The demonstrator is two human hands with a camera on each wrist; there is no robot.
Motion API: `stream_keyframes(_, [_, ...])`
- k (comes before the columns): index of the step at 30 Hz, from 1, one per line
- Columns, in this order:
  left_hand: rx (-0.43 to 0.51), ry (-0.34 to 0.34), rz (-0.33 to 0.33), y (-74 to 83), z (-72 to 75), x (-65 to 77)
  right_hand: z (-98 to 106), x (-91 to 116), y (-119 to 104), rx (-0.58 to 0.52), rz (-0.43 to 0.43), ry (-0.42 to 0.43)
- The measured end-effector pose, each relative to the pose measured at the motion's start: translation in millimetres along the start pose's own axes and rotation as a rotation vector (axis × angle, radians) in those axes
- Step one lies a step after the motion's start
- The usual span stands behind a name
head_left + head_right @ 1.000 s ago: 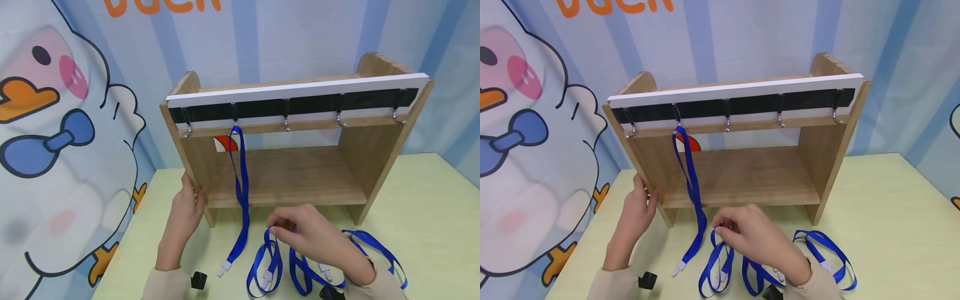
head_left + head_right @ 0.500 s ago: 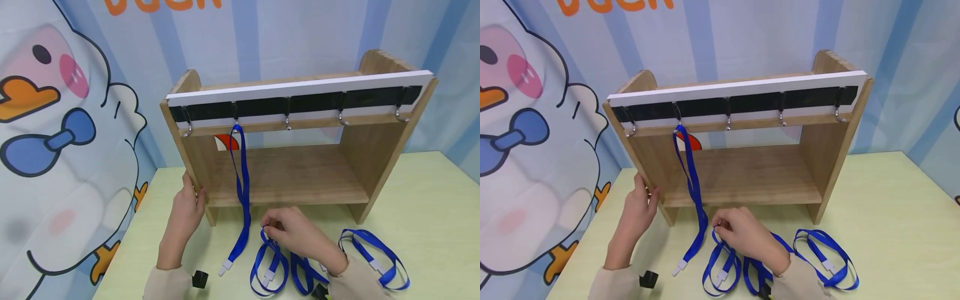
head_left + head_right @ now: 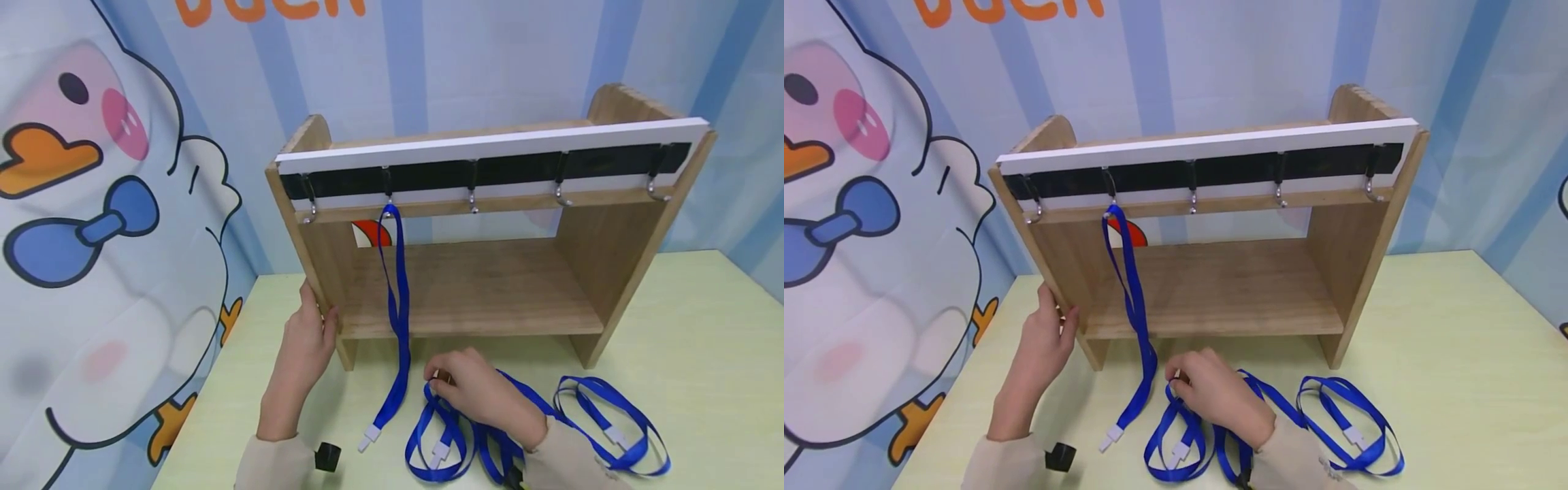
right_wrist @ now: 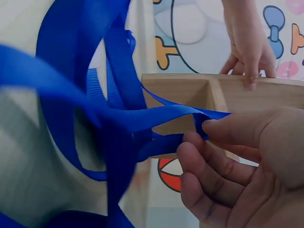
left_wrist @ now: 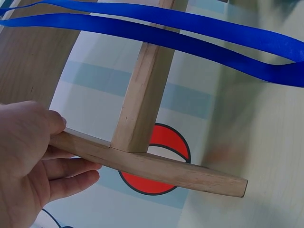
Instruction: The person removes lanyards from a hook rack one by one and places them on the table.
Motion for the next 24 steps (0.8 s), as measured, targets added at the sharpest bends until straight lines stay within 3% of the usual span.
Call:
stream_keyframes(11, [0.009,0.006,0.0,0.0,1.2,0.2,-2,-2,5,-0.003,-0.014,-0.047])
stream_keyframes(24, [0.022,0.011,-0.016,0.9,0.4,0.6,33,-3,-9,-0.007,0.032,0.08])
Point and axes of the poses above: each hand's wrist, its own x-axis away from the middle knuckle, its own z-axis out of the back of the hand, y = z × x, the point moved 8 cm from there along -x, towards the middle knuckle, and after that the axes turned 2 degrees about y, right-handed, at the moved point
